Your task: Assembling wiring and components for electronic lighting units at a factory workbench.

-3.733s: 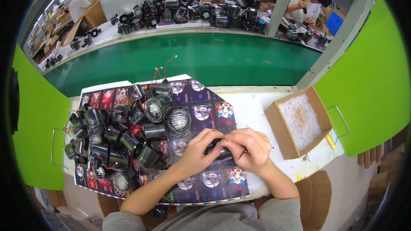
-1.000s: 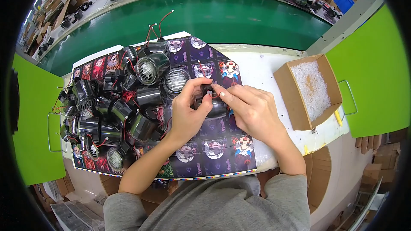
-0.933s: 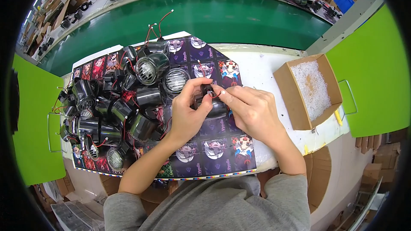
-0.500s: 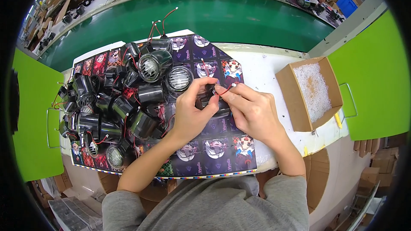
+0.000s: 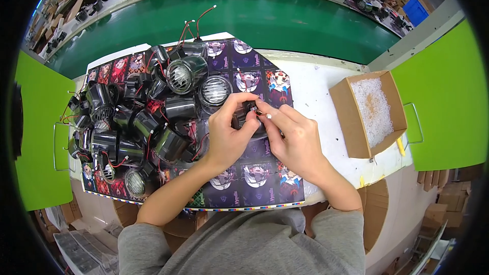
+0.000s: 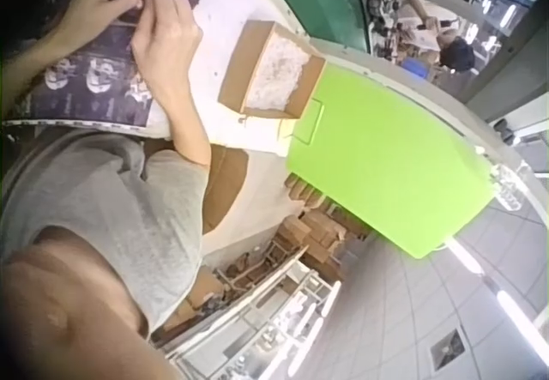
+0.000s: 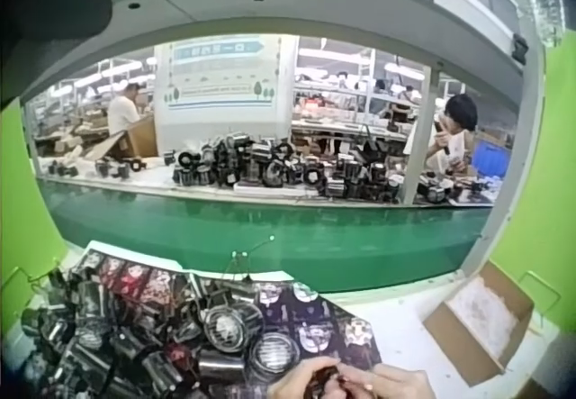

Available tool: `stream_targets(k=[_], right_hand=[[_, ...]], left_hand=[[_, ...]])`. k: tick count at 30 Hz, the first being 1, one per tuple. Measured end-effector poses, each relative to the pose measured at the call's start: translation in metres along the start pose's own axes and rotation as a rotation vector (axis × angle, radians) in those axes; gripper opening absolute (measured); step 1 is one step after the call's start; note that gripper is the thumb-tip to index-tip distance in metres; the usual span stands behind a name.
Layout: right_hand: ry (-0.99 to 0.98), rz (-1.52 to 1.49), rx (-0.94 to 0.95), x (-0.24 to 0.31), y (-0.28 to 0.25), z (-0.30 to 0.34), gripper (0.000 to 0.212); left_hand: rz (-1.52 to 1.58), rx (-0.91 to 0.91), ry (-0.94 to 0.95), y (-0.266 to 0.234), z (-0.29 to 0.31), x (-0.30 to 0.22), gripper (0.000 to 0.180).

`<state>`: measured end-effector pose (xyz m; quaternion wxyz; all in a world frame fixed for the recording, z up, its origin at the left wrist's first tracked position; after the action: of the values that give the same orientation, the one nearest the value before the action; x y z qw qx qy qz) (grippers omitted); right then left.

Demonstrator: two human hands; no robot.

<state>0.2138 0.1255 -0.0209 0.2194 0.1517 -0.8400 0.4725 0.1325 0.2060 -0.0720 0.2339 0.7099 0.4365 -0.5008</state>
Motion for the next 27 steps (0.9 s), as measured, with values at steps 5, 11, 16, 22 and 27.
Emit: stream_targets(k=[5, 11, 16, 22, 27], right_hand=[[0.194, -0.273, -0.044, -0.011, 0.005, 0.000, 0.027], [0.153, -0.208, 0.002, -0.007, 0.004, 0.000, 0.024], [0.134, -0.254, -0.027, -0.015, 0.005, 0.003, 0.022], [0.267, -0.419, 0.041, -0.029, 0.013, 0.007, 0.020], [0.258, -0.496, 0.022, -0.027, 0.012, 0.007, 0.020]], left_hand=[[0.010, -0.018, 0.000, -0.002, 0.001, 0.000, 0.023], [-0.087, -0.027, 0.044, -0.006, 0.000, -0.004, 0.023], [-0.153, -0.015, 0.113, -0.005, -0.001, -0.010, 0.024], [-0.263, 0.036, 0.083, -0.005, -0.001, -0.012, 0.027], [-0.381, 0.030, 0.165, -0.005, 0.000, -0.021, 0.028]])
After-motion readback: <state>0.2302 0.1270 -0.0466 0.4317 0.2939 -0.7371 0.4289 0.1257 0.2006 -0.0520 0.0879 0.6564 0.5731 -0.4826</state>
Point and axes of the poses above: each hand's wrist, its own z-axis away from the middle knuckle, its own y-axis out of the palm, x = y × z, the point moved 8 cm from there along -z, towards the middle knuckle, and after that the axes turned 2 degrees about -z, right-handed, at the moved point
